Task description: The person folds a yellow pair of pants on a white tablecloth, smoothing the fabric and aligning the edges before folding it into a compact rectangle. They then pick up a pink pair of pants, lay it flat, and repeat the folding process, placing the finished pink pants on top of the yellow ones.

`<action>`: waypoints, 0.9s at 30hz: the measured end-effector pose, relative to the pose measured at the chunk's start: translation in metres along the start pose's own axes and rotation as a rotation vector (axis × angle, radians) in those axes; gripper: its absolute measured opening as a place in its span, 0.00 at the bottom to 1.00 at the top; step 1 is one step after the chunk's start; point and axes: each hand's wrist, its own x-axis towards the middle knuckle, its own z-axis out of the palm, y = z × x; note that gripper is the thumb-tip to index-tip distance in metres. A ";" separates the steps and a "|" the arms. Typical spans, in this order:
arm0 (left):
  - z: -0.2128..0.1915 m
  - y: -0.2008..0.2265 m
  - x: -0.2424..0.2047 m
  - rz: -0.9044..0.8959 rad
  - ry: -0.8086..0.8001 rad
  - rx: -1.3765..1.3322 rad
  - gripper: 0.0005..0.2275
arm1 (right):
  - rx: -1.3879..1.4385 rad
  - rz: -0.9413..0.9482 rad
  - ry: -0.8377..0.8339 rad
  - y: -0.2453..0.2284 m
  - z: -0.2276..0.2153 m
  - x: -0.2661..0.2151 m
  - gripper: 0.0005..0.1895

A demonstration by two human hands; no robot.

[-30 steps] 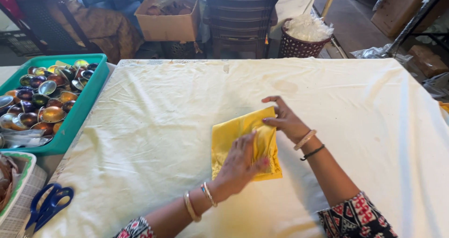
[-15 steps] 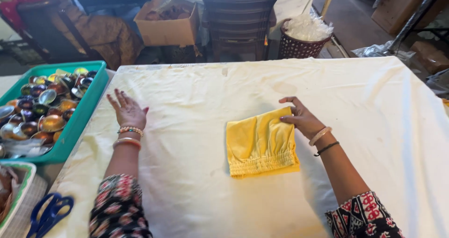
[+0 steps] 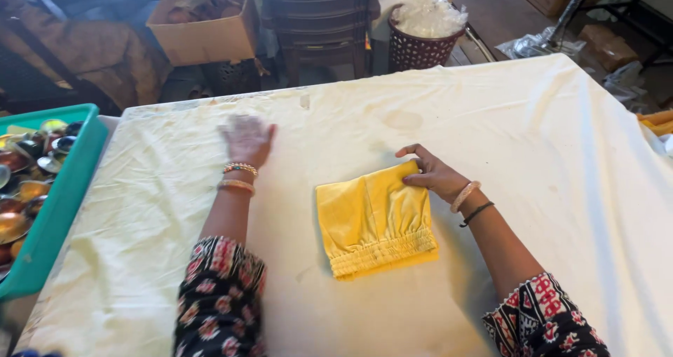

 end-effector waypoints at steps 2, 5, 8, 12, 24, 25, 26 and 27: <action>-0.043 0.048 -0.007 0.366 -0.028 -0.396 0.24 | 0.019 0.033 0.008 0.004 0.002 0.002 0.29; -0.089 0.097 -0.014 0.680 -0.148 -0.848 0.22 | 0.077 0.060 -0.009 0.011 0.002 0.003 0.29; -0.030 0.056 0.004 0.306 -0.196 -0.620 0.23 | 0.087 0.064 -0.014 0.003 0.009 -0.004 0.28; -0.047 -0.042 0.017 -0.437 -0.357 0.360 0.39 | -0.108 0.041 -0.012 -0.010 0.010 -0.009 0.30; -0.094 -0.186 -0.160 -0.329 -0.351 0.494 0.34 | -0.228 -0.054 -0.153 -0.022 0.014 -0.011 0.34; -0.089 -0.184 -0.159 -0.328 -0.346 0.497 0.34 | -0.227 -0.058 -0.151 -0.021 0.012 -0.010 0.34; -0.084 -0.182 -0.159 -0.288 -0.268 0.580 0.33 | -0.207 -0.106 -0.163 -0.021 0.012 -0.010 0.33; -0.079 -0.182 -0.163 -0.250 -0.192 0.663 0.33 | -0.187 -0.151 -0.179 -0.020 0.013 -0.009 0.31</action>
